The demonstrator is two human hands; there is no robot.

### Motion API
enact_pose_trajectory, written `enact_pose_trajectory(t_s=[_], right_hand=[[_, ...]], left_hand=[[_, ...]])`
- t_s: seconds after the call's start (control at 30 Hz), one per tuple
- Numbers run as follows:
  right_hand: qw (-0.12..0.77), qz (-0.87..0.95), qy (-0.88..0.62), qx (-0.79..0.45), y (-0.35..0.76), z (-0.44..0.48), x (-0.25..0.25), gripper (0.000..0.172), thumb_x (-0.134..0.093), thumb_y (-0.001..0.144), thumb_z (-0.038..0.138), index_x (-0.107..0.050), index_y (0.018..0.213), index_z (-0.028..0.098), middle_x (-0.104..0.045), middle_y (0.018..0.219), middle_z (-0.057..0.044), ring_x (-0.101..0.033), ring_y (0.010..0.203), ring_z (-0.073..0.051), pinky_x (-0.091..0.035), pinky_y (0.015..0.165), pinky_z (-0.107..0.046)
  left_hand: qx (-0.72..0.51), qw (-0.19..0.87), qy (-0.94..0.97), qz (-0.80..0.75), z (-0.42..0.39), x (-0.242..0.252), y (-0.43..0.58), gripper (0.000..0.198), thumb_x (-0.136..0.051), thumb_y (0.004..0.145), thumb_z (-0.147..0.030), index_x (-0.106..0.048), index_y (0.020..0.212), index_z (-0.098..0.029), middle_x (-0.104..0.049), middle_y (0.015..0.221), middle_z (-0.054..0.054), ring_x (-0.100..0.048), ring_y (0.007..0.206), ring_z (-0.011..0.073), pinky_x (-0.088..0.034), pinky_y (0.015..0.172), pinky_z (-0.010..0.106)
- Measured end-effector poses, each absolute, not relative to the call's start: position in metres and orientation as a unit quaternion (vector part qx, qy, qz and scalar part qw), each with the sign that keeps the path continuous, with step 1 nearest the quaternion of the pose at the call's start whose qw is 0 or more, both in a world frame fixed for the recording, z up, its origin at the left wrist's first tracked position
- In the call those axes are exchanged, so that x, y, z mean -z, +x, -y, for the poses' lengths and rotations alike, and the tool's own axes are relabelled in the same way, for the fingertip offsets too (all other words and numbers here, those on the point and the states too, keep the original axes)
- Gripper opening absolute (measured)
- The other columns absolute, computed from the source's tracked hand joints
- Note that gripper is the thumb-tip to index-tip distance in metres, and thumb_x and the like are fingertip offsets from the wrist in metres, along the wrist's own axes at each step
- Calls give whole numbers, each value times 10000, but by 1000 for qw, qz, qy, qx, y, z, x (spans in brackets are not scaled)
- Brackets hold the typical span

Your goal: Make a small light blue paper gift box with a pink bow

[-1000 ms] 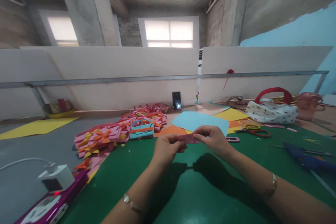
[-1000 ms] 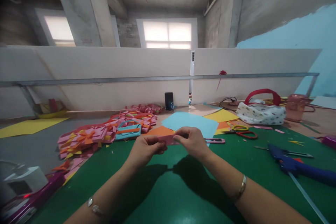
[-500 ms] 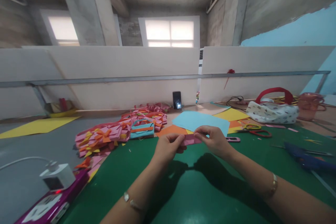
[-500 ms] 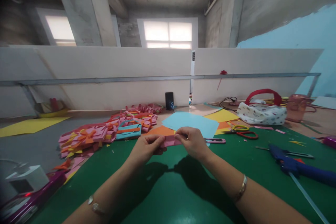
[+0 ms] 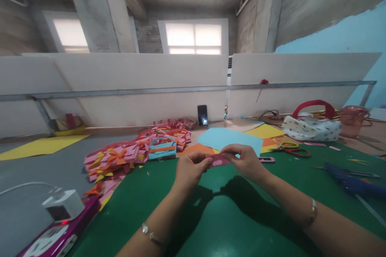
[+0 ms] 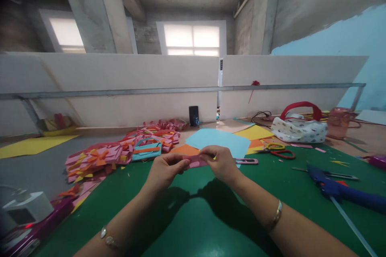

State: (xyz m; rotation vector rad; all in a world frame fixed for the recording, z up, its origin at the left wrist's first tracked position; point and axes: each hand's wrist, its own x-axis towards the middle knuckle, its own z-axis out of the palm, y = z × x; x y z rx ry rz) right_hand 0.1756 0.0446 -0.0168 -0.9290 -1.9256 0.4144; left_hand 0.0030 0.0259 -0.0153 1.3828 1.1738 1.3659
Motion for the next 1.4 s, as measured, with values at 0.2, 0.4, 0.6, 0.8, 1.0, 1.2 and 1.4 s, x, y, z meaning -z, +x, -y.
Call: enact_pose_trajectory(t_s=[0.2,0.4,0.6,0.8,1.0,1.2,1.4], right_hand=[[444,795,-385,-149,176,-44,16,125,-547,768,219,-666,744,191,-669,683,-5,-584,657,-150,-434,598,-244],[480,787,-364,-130,174,-40,14,125,-551,775,212,-669,734,201,-687,725,-18,-613,698,-164,-457,669,-275],[501,783,-352,-109,175,-40,16,116,-555,787,188,-669,767,198,-685,741,-17,-611,710,-151,-458,675,-262],[447,829,-335,-27,172,-39,15,135,-573,775,203,-653,883,187,-634,886,-72,-570,827,-190,-446,728,-312],[459,828,-319,38,159,-24,15,139,-486,831,180,-623,807,186,-612,826,-63,-541,780,-178,-415,712,-316],[497,812,-306,18,158,-21,13,168,-453,829,130,-570,719,181,-581,753,-53,-516,760,-174,-410,686,-300],[522,783,-331,-74,161,-20,8,117,-510,800,149,-576,709,181,-556,677,-22,-503,661,-146,-399,601,-267]], left_hand=[[-556,408,547,-475,-26,15,2,108,-704,544,-230,-677,602,-143,-588,467,-10,-473,450,83,-372,472,206],[-570,425,539,-450,-24,14,3,142,-704,563,-266,-663,607,-137,-591,505,-3,-476,479,86,-373,491,210],[-572,367,574,-457,-21,14,2,330,-692,589,-273,-649,887,-139,-614,600,-5,-530,545,106,-415,551,224],[-559,141,661,-481,-15,15,4,498,-608,669,-197,-489,1153,-198,-624,636,-30,-577,596,128,-421,626,239],[-509,62,722,-465,-9,21,12,508,-531,725,-165,-438,1220,-228,-632,653,-19,-570,612,143,-395,637,244],[-488,117,724,-474,-11,22,14,149,-558,733,-289,-659,820,-223,-641,653,2,-538,577,132,-373,567,224],[-514,286,648,-482,-15,15,14,201,-640,654,-382,-683,623,-188,-639,598,9,-504,536,123,-368,520,223]])
